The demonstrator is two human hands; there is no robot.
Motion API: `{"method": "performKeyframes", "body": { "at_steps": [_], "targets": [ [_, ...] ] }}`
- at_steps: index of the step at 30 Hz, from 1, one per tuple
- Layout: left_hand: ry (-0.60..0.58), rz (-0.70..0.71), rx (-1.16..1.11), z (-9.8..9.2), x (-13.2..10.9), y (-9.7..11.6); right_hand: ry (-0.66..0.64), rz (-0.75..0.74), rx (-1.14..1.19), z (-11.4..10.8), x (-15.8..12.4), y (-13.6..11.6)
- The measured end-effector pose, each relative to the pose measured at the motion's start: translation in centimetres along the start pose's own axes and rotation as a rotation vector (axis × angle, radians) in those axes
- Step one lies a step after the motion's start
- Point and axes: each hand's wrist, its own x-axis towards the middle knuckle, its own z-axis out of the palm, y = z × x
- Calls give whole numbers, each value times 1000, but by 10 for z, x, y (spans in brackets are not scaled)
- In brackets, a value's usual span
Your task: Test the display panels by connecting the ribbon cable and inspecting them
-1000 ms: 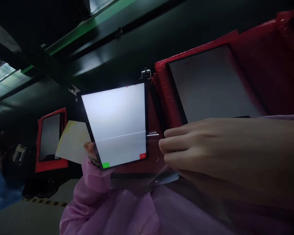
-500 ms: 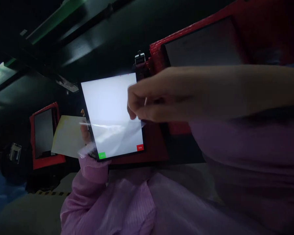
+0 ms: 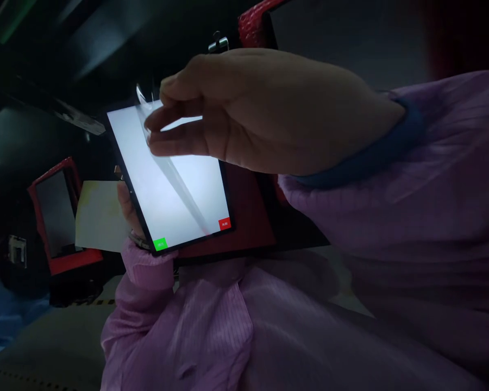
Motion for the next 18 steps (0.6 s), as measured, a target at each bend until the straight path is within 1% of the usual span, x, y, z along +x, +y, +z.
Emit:
{"method": "performKeyframes", "body": {
  "at_steps": [2, 3, 6, 8, 9, 10, 13, 15, 16, 18],
  "targets": [
    [1, -2, 1, 4, -1, -1, 88, 27, 112, 1, 3, 3],
    [-7, -14, 8, 6, -2, -2, 106, 26, 154, 1, 3, 4],
    [-36, -58, 49, 10, -3, -4, 74, -50, 235, 1, 2, 7],
    [-19, -79, 86, 12, -4, -4, 55, -112, 250, 0, 1, 8],
    [-6, -85, 97, 12, -4, -4, 68, -109, 240, 1, 1, 8],
    [-3, -92, 100, 12, -5, -3, 96, -74, 219, 1, 0, 8],
    [-61, -97, 76, 8, -4, -2, 127, -30, 200, 1, 0, 6],
    [-109, -105, 63, 5, -4, -1, 134, -46, 183, 0, -1, 5],
    [-121, -109, 61, 4, -4, -1, 124, -59, 176, -1, -1, 4],
    [-111, -114, 55, 1, -3, -1, 145, -61, 140, -3, -1, 3]
  ]
}}
